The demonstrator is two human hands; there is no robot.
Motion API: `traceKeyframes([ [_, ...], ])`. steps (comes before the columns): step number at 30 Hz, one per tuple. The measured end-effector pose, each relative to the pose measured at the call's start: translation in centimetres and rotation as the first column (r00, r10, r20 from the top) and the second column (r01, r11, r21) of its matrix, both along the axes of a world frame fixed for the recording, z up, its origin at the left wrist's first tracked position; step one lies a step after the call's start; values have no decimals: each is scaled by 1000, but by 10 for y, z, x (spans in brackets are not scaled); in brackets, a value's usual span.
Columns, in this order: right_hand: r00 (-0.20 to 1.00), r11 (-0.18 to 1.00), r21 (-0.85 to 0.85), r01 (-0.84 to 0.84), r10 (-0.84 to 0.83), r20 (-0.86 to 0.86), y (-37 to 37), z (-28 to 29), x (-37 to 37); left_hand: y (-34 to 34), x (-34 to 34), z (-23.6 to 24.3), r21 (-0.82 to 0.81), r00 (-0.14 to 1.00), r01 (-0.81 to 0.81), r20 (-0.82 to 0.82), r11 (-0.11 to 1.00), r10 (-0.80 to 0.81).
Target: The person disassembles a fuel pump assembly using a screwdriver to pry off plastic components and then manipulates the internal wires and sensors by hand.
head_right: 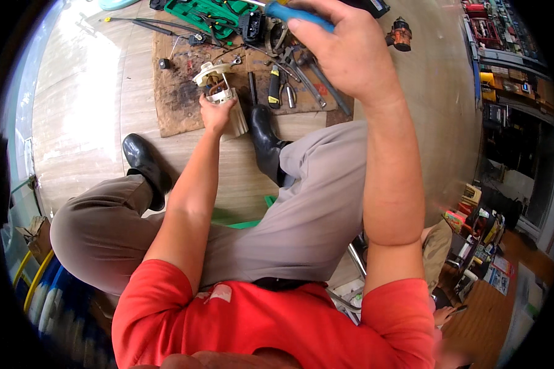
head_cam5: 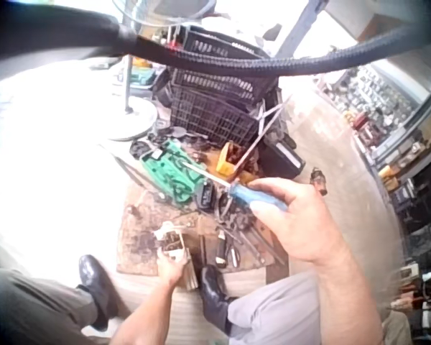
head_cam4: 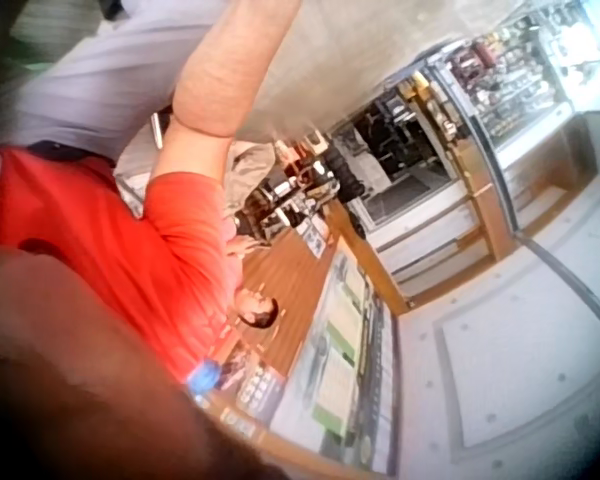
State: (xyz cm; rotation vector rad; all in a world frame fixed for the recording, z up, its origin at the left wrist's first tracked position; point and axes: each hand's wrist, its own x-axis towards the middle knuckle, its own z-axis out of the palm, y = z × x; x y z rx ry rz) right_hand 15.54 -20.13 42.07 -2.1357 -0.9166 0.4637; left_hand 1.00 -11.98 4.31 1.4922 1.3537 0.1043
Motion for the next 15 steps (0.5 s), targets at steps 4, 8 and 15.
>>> traceKeyframes([
  [4, 1000, 999, 42, -24, 24, 0, 3, -2, 3, 18, -7, -13, -58, 979, -66, 189, 996, 76],
  [8, 999, 996, 82, -20, 23, -27, 7, -10, 14, 43, 1, -9, -299, 867, -12, 473, 954, 159],
  [15, 993, 994, 22, 107, -106, -42, -2, -14, 38, 46, 33, 98, -270, 855, 187, 519, 945, -21],
])
